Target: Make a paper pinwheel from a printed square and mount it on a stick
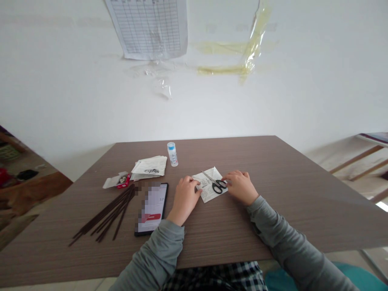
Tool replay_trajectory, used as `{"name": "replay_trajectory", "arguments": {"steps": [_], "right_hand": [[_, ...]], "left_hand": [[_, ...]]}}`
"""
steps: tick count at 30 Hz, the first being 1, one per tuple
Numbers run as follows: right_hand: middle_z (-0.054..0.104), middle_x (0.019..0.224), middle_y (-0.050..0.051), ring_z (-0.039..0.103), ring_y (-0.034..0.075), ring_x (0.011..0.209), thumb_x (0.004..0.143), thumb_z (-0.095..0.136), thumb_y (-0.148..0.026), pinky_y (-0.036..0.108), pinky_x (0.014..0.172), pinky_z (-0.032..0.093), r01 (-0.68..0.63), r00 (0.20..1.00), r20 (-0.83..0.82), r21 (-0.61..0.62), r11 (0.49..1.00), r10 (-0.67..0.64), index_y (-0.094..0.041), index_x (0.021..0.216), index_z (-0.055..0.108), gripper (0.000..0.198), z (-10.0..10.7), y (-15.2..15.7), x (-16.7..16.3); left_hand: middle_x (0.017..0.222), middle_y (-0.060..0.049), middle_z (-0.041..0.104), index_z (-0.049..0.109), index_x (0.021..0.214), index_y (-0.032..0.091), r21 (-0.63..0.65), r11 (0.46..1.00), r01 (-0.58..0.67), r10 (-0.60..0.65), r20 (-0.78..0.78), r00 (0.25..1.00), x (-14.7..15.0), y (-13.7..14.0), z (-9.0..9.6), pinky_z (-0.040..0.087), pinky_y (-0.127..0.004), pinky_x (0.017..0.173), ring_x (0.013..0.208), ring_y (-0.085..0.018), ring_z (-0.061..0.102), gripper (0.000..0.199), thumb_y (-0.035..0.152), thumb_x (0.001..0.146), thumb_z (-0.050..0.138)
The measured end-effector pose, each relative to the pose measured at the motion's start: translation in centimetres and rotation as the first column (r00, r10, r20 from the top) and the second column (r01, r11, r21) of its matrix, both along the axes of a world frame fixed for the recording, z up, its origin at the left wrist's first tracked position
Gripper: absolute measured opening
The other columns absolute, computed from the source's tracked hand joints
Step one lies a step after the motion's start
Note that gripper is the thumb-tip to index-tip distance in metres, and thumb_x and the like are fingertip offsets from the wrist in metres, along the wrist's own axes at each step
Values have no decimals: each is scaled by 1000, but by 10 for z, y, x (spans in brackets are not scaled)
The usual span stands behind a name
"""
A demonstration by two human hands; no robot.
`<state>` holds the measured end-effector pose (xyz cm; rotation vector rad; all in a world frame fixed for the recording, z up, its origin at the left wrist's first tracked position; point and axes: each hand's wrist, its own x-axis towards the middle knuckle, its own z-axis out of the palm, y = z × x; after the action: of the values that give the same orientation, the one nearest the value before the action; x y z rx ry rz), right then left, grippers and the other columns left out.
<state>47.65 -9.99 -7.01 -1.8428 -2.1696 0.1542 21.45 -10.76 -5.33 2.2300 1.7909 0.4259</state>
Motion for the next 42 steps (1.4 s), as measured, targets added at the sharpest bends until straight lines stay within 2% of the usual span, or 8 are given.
{"name": "replay_trajectory", "arguments": {"steps": [4, 11, 14, 19, 26, 30, 35, 42], "right_hand": [[100, 139, 12, 85, 37, 136, 105, 77, -7, 52, 117, 53, -76, 997, 1, -45, 996, 76, -27, 115, 104, 35, 0, 3, 7], [102, 118, 8, 89, 39, 124, 95, 90, -6, 58, 119, 53, -134, 990, -44, 54, 990, 136, -30, 85, 96, 27, -11, 10, 18], [101, 114, 8, 89, 36, 118, 101, 89, -8, 55, 119, 52, -154, 986, -42, 132, 979, 161, -28, 90, 95, 24, -13, 10, 17], [101, 130, 9, 90, 35, 123, 105, 87, -6, 54, 121, 53, -172, 984, -13, 168, 971, 176, -30, 109, 98, 27, -16, 7, 12], [101, 124, 9, 91, 37, 125, 102, 90, -3, 61, 129, 51, -164, 986, -11, 107, 981, 166, -30, 96, 99, 29, -19, 11, 12], [99, 118, 9, 87, 36, 121, 105, 88, -4, 61, 130, 51, -174, 984, 4, 177, 969, 176, -30, 99, 98, 28, -20, 9, 10], [96, 125, 10, 86, 33, 122, 115, 78, -7, 64, 139, 49, -207, 976, -6, 281, 937, 218, -30, 110, 96, 30, -22, 4, 3], [94, 128, 9, 86, 33, 119, 116, 79, -9, 67, 141, 51, -263, 960, 5, 366, 893, 281, -30, 112, 95, 26, -28, -1, -10]], "left_hand": [[148, -11, 96, 101, 125, 27, -5, 994, 111, -110, 95, 989, 1, 2, -3, 66, -49, 130, 148, -35, 85, 21, 14, 112, 91], [143, -11, 98, 99, 118, 27, -74, 984, 161, -154, 97, 983, 4, -1, 0, 63, -49, 134, 147, -36, 88, 15, 15, 111, 92], [147, -10, 98, 99, 123, 29, -66, 987, 145, -138, 100, 985, 5, -1, 0, 63, -48, 134, 148, -37, 87, 18, 16, 111, 94], [146, -9, 98, 99, 124, 32, -50, 989, 141, -136, 94, 986, 6, 0, 1, 62, -48, 135, 146, -35, 88, 20, 17, 110, 97], [149, -10, 97, 99, 126, 30, -69, 985, 160, -157, 46, 986, 6, 0, 2, 61, -50, 136, 149, -35, 87, 19, 19, 112, 93], [146, -9, 97, 100, 124, 31, -50, 987, 151, -147, 76, 986, 7, 0, 1, 63, -51, 135, 147, -36, 87, 20, 17, 110, 95], [147, -11, 95, 101, 131, 31, 62, 992, 111, -120, 162, 980, 9, -1, 5, 64, -53, 135, 147, -37, 86, 29, 12, 110, 95], [143, -11, 94, 102, 108, 32, 116, 985, 124, -145, 186, 972, 10, -2, 8, 63, -60, 137, 145, -38, 85, 18, 15, 104, 104]]}}
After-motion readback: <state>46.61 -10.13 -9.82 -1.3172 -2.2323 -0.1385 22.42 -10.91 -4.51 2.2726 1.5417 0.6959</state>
